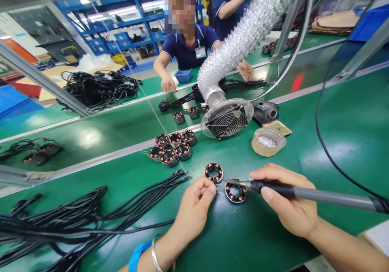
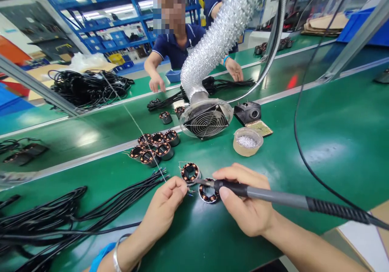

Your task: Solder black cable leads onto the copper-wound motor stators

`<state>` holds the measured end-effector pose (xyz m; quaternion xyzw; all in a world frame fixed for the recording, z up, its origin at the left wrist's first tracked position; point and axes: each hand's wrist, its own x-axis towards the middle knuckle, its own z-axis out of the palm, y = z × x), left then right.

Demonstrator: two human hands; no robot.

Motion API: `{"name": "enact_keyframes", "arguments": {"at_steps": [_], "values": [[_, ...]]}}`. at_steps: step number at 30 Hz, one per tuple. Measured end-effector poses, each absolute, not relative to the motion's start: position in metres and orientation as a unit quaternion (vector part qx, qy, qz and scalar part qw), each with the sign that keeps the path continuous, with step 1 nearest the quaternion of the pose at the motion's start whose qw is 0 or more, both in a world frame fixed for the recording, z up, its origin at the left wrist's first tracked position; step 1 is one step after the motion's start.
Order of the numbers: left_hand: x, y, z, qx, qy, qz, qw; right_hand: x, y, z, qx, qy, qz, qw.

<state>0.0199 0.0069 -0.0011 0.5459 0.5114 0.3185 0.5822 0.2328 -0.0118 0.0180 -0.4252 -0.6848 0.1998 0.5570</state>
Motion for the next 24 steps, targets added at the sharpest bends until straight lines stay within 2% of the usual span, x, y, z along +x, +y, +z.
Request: {"name": "enact_keyframes", "arguments": {"at_steps": [24], "values": [[0.018, 0.0024, -0.0065, 0.587, 0.525, 0.312, 0.531, 0.2295, -0.0079, 0.0201, -0.432, -0.686, 0.24, 0.535]]}}
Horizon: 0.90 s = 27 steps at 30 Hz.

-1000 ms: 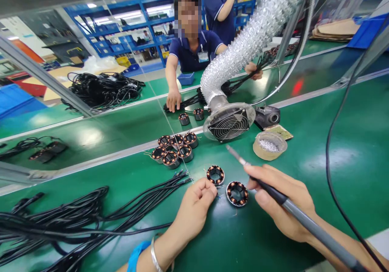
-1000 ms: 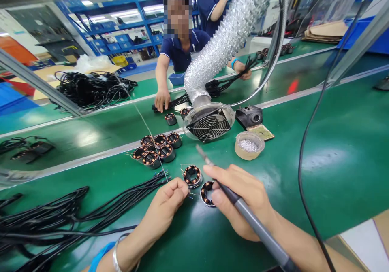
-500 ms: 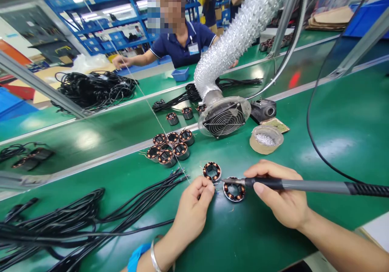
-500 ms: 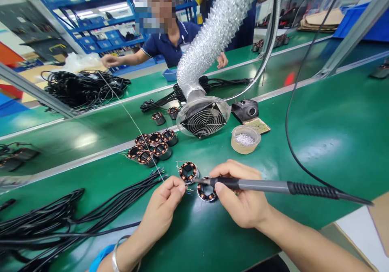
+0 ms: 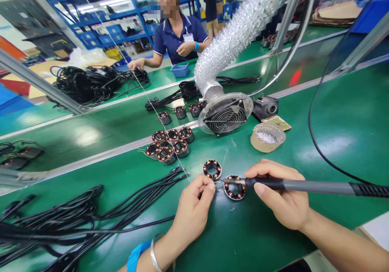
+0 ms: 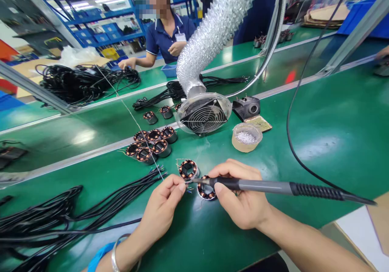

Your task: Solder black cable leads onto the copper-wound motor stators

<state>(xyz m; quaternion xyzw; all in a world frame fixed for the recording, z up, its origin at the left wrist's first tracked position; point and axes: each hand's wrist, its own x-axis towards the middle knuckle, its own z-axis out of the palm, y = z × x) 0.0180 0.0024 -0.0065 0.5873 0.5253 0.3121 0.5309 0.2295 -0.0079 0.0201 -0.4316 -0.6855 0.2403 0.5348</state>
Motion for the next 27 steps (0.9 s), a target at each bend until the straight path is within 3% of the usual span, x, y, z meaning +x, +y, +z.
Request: {"name": "enact_keyframes", "arguments": {"at_steps": [16, 27], "values": [[0.02, 0.0, -0.004, 0.597, 0.519, 0.312, 0.526, 0.216, -0.019, 0.019, -0.349, -0.747, 0.148, 0.546], [0.019, 0.0, -0.007, 0.594, 0.516, 0.31, 0.533, 0.22, -0.02, 0.024, -0.345, -0.74, 0.152, 0.556]]}}
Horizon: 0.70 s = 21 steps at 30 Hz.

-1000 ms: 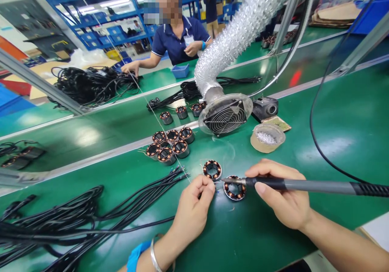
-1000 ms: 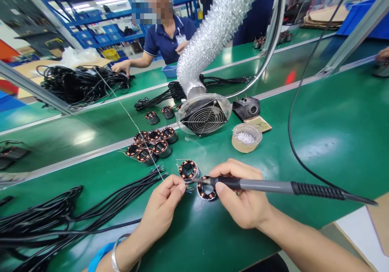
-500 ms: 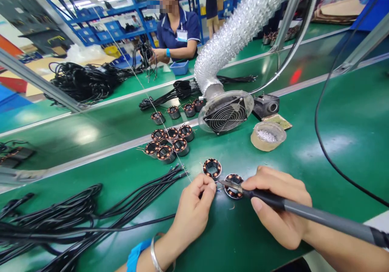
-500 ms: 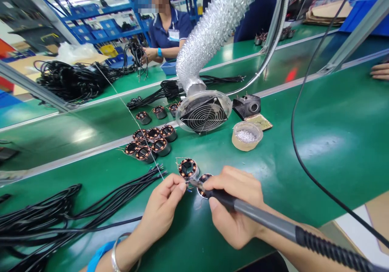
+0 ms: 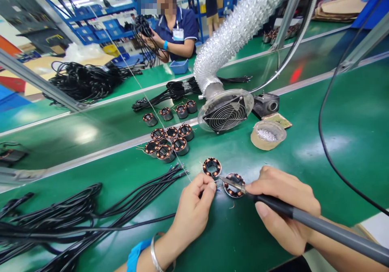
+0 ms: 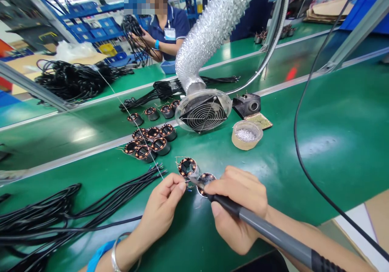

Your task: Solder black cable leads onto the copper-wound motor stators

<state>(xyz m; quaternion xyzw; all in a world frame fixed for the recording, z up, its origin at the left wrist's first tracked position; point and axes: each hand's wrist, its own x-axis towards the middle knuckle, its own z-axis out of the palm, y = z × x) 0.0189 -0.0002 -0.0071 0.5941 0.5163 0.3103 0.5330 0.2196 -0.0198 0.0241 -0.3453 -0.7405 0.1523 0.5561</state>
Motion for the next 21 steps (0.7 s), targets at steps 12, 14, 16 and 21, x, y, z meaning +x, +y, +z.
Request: {"name": "enact_keyframes", "arguments": {"at_steps": [12, 14, 16, 21], "values": [[0.018, -0.001, -0.007, 0.599, 0.513, 0.308, 0.532, 0.22, -0.017, 0.025, -0.347, -0.741, 0.145, 0.556], [0.019, -0.001, -0.006, 0.596, 0.514, 0.308, 0.535, 0.221, -0.016, 0.025, -0.343, -0.74, 0.141, 0.561], [0.019, -0.001, -0.003, 0.594, 0.514, 0.305, 0.538, 0.221, -0.014, 0.022, -0.337, -0.74, 0.131, 0.568], [0.015, 0.004, 0.002, 0.604, 0.488, 0.273, 0.568, 0.215, -0.002, 0.013, -0.369, -0.752, 0.161, 0.522]]}}
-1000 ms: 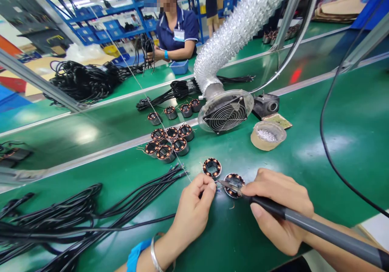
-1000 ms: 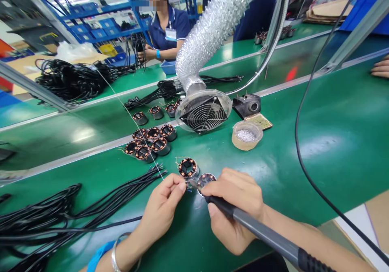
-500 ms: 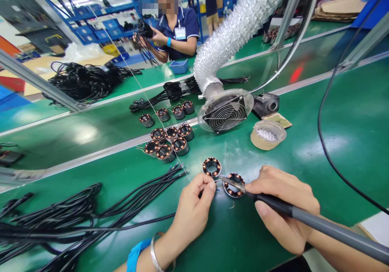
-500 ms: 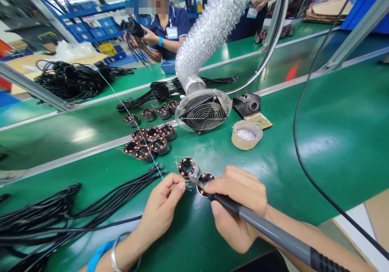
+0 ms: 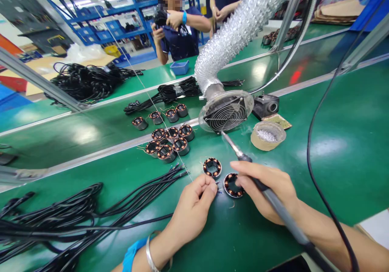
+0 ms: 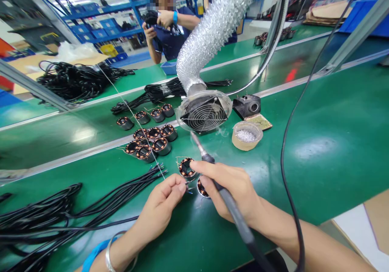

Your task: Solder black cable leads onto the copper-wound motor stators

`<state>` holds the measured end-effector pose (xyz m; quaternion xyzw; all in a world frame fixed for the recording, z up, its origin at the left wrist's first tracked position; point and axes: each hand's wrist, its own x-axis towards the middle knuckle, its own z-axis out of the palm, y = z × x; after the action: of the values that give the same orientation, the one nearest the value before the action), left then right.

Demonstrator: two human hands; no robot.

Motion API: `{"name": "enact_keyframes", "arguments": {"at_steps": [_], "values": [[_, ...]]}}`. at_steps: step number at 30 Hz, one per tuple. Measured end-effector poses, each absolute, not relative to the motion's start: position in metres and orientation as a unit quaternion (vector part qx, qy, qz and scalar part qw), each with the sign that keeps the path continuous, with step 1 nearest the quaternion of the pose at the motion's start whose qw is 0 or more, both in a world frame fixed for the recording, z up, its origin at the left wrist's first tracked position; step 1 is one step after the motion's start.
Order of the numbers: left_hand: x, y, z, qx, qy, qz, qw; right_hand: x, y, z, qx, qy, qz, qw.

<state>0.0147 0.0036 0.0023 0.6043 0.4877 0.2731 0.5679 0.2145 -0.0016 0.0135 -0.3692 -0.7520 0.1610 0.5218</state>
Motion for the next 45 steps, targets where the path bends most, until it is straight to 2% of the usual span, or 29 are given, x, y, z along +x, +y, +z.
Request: {"name": "enact_keyframes", "arguments": {"at_steps": [6, 12, 16, 20, 24, 28, 36, 45], "values": [[0.007, 0.008, 0.007, 0.632, 0.438, 0.247, 0.589, 0.201, 0.012, 0.001, -0.307, -0.811, 0.223, 0.445], [0.005, 0.011, 0.024, 0.712, 0.459, 0.179, 0.501, 0.201, 0.007, 0.003, -0.295, -0.799, 0.162, 0.498], [0.004, 0.01, 0.025, 0.705, 0.474, 0.183, 0.495, 0.203, 0.002, 0.006, -0.305, -0.795, 0.142, 0.506], [0.007, 0.009, 0.015, 0.615, 0.463, 0.232, 0.595, 0.202, -0.001, 0.004, -0.32, -0.808, 0.14, 0.474], [0.011, 0.006, 0.007, 0.46, 0.467, 0.23, 0.719, 0.201, -0.002, 0.001, -0.321, -0.81, 0.13, 0.472], [0.014, 0.003, 0.005, 0.374, 0.462, 0.224, 0.773, 0.2, -0.002, -0.001, -0.31, -0.811, 0.111, 0.484], [0.018, -0.001, 0.006, 0.383, 0.488, 0.281, 0.732, 0.203, -0.002, -0.004, -0.37, -0.757, 0.292, 0.453], [0.026, -0.01, 0.0, 0.43, 0.537, 0.326, 0.649, 0.205, 0.003, -0.009, -0.349, -0.776, 0.154, 0.502]]}}
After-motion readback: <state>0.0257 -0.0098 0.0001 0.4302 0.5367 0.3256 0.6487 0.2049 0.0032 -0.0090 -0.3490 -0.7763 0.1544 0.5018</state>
